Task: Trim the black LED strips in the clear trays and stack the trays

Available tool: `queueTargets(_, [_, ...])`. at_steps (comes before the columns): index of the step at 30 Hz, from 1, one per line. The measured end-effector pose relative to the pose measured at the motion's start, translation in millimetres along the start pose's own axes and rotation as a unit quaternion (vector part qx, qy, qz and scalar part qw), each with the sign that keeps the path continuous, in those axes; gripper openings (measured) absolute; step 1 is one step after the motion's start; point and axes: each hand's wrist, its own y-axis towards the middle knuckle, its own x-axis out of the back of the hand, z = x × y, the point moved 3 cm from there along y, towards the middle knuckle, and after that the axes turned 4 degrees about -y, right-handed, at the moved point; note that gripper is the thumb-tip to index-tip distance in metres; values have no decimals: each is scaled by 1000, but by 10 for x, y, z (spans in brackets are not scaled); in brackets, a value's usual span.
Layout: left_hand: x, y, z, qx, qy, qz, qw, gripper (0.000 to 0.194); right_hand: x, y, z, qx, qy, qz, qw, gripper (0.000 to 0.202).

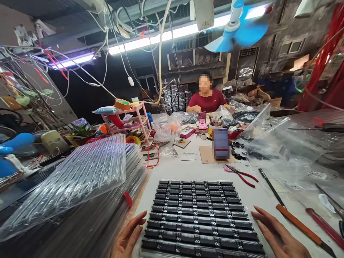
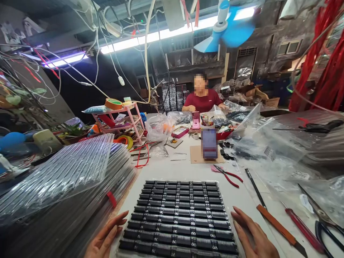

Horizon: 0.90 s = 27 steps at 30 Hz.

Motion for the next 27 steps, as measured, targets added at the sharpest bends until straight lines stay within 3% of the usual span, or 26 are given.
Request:
queueTargets(5, [-54,-35,-22,8,3,17,1000,54,10,-3,53,-25,-7,19,999,71])
queueTargets(11, [-64,-30,-41,-49,16,-12,999,46,-9,8,-89,25,-20,5,999,64])
queueTargets(15, [-38,-5,-6,-42,30,14,999,46,-18,5,-133,42,-20,-4,999,60])
queueTargets(27, [-62,4,20,-16,-28,-11,999,46,-22,-28,-33,84,-20,-28,996,47])
